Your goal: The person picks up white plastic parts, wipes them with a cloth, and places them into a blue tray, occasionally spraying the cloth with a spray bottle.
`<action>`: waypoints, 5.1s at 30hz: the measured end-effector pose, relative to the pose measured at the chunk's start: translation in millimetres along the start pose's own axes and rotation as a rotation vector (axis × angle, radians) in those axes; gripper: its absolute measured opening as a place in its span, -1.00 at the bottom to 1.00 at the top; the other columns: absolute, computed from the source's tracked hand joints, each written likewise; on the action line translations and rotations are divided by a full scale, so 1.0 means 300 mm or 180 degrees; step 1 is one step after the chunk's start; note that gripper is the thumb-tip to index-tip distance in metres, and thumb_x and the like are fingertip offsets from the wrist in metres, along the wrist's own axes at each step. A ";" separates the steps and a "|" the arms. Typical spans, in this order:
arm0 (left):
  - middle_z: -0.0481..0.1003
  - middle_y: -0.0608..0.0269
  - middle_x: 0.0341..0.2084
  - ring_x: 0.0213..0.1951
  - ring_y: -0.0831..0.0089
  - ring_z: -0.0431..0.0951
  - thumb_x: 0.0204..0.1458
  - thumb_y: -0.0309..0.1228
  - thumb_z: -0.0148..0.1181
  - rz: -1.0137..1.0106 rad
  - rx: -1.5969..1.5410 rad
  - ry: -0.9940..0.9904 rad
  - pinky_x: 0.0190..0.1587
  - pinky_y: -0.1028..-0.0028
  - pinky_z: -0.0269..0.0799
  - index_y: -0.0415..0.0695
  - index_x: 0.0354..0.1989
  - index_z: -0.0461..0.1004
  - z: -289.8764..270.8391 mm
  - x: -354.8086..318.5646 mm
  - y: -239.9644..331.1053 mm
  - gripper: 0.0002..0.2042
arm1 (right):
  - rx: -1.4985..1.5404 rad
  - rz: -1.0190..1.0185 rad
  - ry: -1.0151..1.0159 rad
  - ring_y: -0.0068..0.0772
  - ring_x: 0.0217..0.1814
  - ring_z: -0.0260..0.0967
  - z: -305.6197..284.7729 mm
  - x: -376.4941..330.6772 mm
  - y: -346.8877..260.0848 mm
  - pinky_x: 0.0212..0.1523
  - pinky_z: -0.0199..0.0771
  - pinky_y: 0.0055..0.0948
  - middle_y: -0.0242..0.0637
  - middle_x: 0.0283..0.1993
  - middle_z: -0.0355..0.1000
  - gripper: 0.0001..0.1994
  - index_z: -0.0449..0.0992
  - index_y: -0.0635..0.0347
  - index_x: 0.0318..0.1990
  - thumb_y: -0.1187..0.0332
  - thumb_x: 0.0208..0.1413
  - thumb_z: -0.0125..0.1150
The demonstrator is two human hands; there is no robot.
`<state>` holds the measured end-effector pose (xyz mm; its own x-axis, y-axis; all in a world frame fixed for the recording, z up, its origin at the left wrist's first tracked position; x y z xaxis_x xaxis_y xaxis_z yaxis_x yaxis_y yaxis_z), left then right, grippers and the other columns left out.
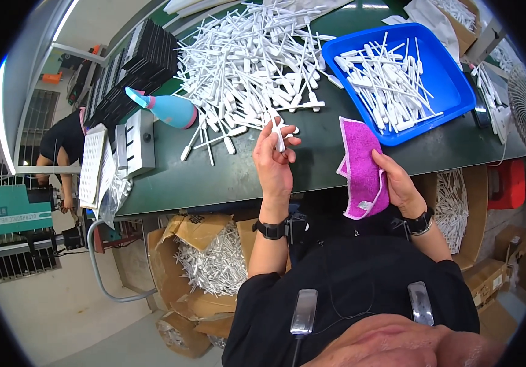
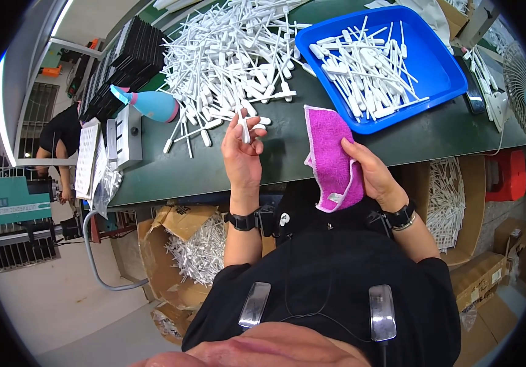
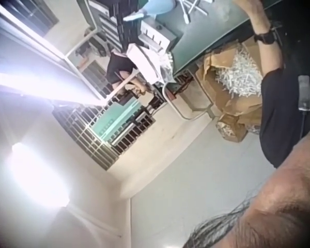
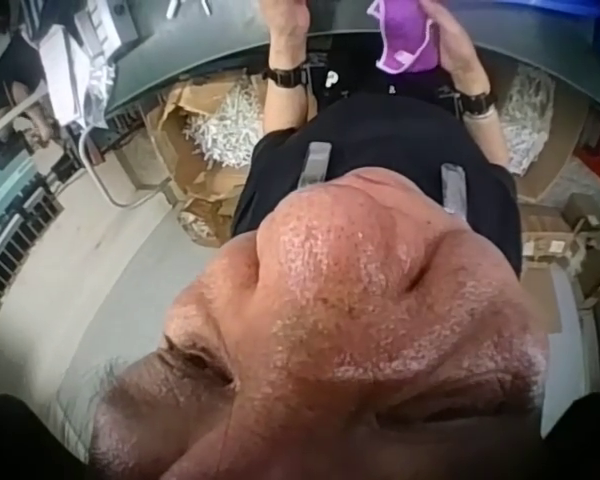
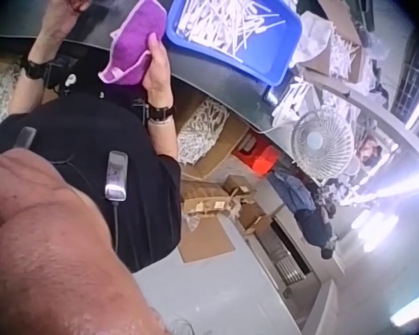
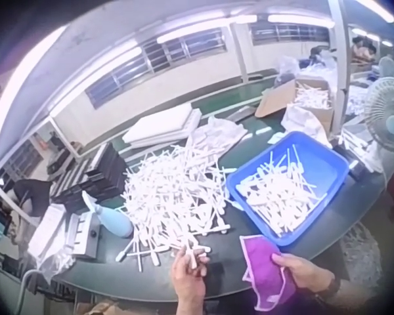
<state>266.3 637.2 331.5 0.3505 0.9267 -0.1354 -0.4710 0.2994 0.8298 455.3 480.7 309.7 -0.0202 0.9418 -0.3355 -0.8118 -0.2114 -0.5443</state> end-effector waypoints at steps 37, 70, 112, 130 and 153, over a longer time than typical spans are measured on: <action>0.49 0.17 -0.30 -0.63 0.62 0.34 0.23 -0.38 -0.09 -0.0353 -0.0465 -0.0608 -0.74 0.70 0.13 -0.20 0.09 0.28 0.047 -0.107 0.000 -0.70 | 0.0866 -0.0810 -0.1164 -0.53 -0.31 0.35 0.115 0.101 -0.027 -0.29 0.43 -0.53 -0.40 -0.23 0.37 -0.63 0.20 0.22 0.15 0.26 0.26 -0.06; 0.48 0.10 -0.63 -0.61 0.26 0.50 0.04 -0.37 0.15 0.1863 0.4304 -0.0757 -0.56 0.42 0.35 -0.20 -0.27 0.51 0.108 -0.336 0.011 -0.83 | -0.1714 -0.1256 -0.0337 -0.55 -0.02 0.33 0.206 0.088 0.050 0.02 0.36 -0.50 -0.28 0.01 0.37 -0.70 0.34 0.21 0.08 0.29 0.29 -0.12; 0.56 0.16 -0.53 -0.51 0.23 0.56 0.02 -0.36 0.14 0.1856 0.5437 -0.0309 -0.44 0.39 0.41 -0.05 -0.17 0.53 0.150 0.162 0.025 -0.80 | 0.0421 0.0428 -0.0795 -0.53 -0.63 0.08 0.030 -0.086 -0.037 -0.61 0.11 -0.57 -0.39 -0.63 0.12 -0.74 0.21 0.16 -0.45 0.25 0.26 -0.11; 0.48 0.05 -0.15 -0.37 0.51 0.53 0.15 -0.48 0.00 0.0256 0.0714 -0.0388 -0.50 0.60 0.46 -0.23 0.09 0.30 0.045 0.027 0.036 -0.68 | 0.0098 0.0385 0.0411 -0.52 -0.56 0.34 0.136 0.094 -0.038 -0.59 0.38 -0.58 -0.37 -0.45 0.36 -0.72 0.37 0.17 -0.11 0.18 0.32 -0.20; 0.47 0.00 -0.12 -0.49 0.64 0.41 0.12 -0.51 0.03 0.0223 0.0018 -0.0113 -0.62 0.71 0.25 -0.22 0.11 0.22 -0.009 0.002 0.049 -0.63 | 0.0725 0.0285 0.0192 -0.48 -0.25 0.52 0.129 0.150 -0.006 -0.24 0.55 -0.56 -0.27 -0.17 0.54 -0.65 0.42 0.22 0.03 0.17 0.28 -0.07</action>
<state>257.6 642.7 342.2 0.3454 0.9367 -0.0577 -0.4908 0.2327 0.8396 433.3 533.5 325.5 -0.0687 0.9033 -0.4235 -0.9191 -0.2224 -0.3253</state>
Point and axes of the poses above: each hand's wrist, its own x-axis towards the middle knuckle, its own z-axis out of the palm, y = z × x, the point moved 2 cm from there along x, towards the middle knuckle
